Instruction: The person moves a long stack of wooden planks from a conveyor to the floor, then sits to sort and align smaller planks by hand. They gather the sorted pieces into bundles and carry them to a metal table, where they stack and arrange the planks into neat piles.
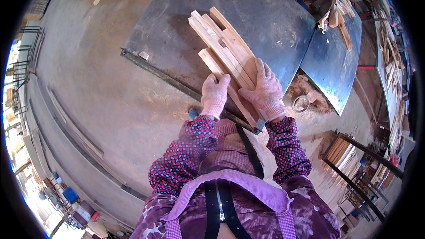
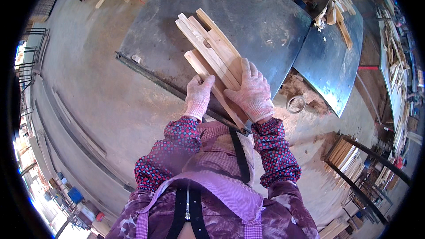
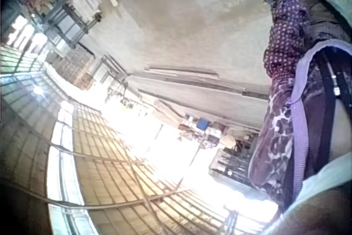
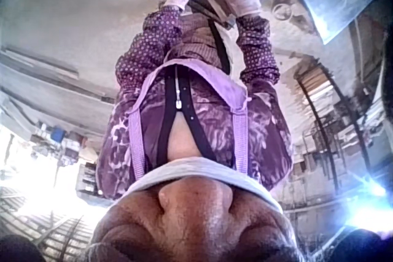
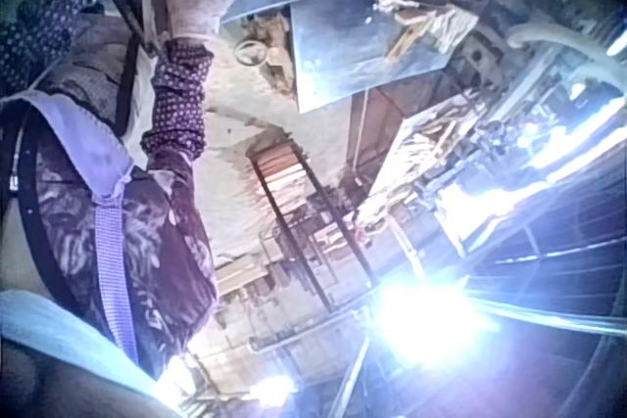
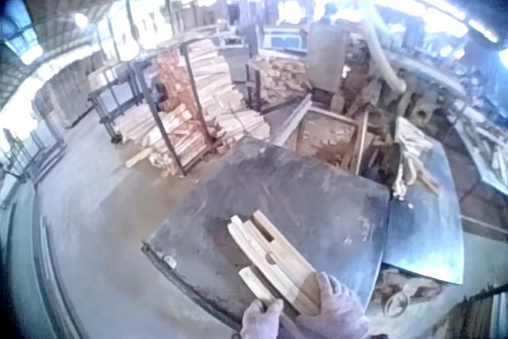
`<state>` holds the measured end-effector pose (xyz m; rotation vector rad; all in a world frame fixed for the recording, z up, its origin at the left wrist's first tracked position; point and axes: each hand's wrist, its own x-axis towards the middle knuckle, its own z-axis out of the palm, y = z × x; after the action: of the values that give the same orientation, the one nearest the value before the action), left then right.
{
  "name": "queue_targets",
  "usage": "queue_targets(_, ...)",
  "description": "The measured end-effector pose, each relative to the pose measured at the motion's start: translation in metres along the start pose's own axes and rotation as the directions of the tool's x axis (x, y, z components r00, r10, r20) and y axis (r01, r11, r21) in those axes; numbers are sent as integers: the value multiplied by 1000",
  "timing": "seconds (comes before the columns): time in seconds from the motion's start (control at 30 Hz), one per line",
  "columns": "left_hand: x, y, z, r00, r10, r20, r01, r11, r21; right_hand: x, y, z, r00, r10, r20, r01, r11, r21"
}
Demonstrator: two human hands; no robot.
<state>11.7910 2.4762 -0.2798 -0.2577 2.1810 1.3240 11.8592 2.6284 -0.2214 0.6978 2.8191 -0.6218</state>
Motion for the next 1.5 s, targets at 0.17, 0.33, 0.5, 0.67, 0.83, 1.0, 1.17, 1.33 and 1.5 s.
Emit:
queue_targets(0.17,-4,7,2,998,-61,-2,60,998,-35,14,-17,-8,998,35,47,-33,999,-39)
queue_targets(0.33,3,1,1,1000,-20,4,20,998,-68,17,-5,2,992,-53,-114,57,998,32)
queue_targets(0.5,40,-42,3,989,-100,111,136,910,-392,-7,-21,-2,949,-212,-233,198,977,-80)
queue_targets(0.67,51,-12,-18,988,-108,108,138,937,-321,-1,-32,6,826,-437,-355,425,898,-116)
queue_targets(0.83,49,32,-39,983,-60,172,118,930,-348,23,-54,31,824,-493,-280,471,870,-144)
queue_targets(1.0,55,32,-45,981,-107,165,137,973,-188,25,-57,42,810,-496,-313,426,864,-266)
queue_targets(1.17,50,37,-44,994,-94,52,95,995,-7,19,-60,42,830,-462,-313,376,877,-298)
queue_targets(1.33,41,47,-44,998,-51,42,49,997,55,10,-48,41,862,-438,-254,347,877,-332)
queue_targets(1.5,52,35,-51,982,-159,100,168,982,-84,-60,-7,40,889,-411,-201,354,896,-266)
